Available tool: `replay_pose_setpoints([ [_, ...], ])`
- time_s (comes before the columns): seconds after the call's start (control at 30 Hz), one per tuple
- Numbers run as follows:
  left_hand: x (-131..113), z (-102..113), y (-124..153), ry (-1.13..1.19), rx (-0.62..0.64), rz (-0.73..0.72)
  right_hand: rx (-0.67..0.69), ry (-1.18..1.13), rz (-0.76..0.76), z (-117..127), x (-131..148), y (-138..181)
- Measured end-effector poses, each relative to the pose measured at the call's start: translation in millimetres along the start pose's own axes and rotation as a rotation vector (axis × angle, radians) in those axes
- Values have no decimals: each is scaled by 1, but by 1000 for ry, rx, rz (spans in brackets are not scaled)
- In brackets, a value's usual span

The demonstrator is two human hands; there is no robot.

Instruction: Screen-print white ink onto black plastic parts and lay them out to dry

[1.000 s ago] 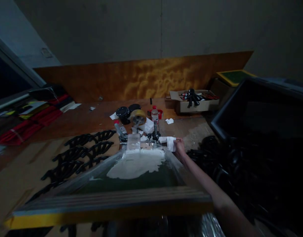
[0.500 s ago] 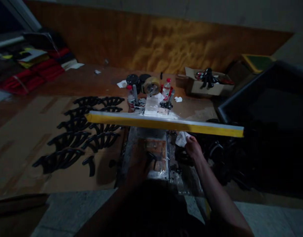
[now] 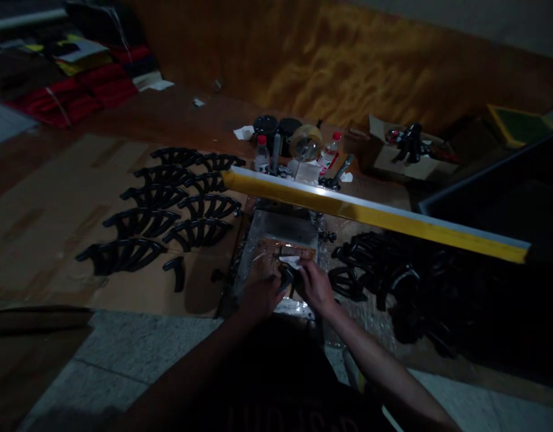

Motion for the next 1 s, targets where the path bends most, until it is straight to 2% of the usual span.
replay_pose_setpoints([
  [0.1, -1, 1, 0, -23, -8, -16, 236, 154, 163, -15, -6, 8],
  [0.23, -1, 3, 1, -24, 10, -11, 301, 255, 237, -12, -17, 25],
  [0.33, -1, 3, 2, 28, 0, -19, 335, 244, 184, -4, -16, 31],
  [0.5, 0, 2, 1, -1, 30, 5, 403, 265, 10, -3, -4, 21],
  [0.7, 0, 3, 0, 25, -2, -18, 509, 314, -79, 5, 1, 19],
  [0.87, 0, 4, -1, -17, 55, 30, 473, 348, -94, 7, 1, 14],
  [1.0, 0, 0, -2, -20, 38, 19, 374, 294, -96, 30, -11, 23],
])
Point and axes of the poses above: each hand's wrist, its own y-axis away from the middle knuckle, its own z-axis out of the back of the hand, x = y × z, the point moved 1 cm from there along -y, towards the middle knuckle, and after that the axes turned 11 degrees about -y, right-handed, at the moved point
